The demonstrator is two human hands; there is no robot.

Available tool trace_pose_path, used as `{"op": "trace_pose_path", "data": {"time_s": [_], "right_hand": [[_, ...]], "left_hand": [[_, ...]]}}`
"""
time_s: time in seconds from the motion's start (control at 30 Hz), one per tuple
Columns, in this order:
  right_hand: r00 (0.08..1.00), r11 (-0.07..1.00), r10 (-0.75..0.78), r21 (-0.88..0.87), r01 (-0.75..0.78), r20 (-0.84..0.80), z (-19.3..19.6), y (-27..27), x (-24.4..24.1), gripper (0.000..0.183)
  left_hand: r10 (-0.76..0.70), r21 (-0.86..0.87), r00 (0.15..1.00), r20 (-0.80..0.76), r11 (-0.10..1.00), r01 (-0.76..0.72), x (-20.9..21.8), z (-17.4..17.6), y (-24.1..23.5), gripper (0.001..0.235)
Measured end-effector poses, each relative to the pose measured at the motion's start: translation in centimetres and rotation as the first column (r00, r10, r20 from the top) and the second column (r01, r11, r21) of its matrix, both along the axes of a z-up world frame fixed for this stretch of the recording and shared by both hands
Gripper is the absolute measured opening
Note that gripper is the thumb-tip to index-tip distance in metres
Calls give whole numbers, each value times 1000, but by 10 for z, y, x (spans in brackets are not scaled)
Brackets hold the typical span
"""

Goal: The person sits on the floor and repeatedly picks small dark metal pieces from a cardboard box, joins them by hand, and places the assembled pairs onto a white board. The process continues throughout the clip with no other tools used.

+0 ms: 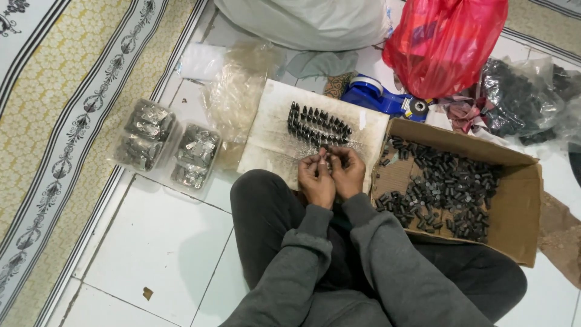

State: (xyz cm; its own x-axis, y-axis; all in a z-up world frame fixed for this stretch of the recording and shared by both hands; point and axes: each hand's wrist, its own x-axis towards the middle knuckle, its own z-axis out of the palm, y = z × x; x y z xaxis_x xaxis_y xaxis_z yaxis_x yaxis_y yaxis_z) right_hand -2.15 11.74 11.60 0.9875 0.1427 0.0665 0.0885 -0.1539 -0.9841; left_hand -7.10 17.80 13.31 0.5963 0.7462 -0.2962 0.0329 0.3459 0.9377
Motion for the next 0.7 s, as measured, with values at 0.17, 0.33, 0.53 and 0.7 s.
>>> {"op": "trace_pose_path", "data": {"time_s": [0.17,0.33,0.53,0.7], "right_hand": [[999,995,47,90,-48,11,12,8,-1,18],[999,995,54,84,-53,2,14,11,0,19],[999,995,52,82,-52,-3,19,13,-4,24],[999,995,53,81,-53,-6,24,14,-6,28]], "left_hand": [[-14,5,996,88,1000,14,0,19,1,11],[-11,-44,989,149,999,18,2,8,2,13],[-11,-79,978,207,996,28,2,-1,-2,18],[-10,-125,973,229,991,39,4,-13,-2,20]]}}
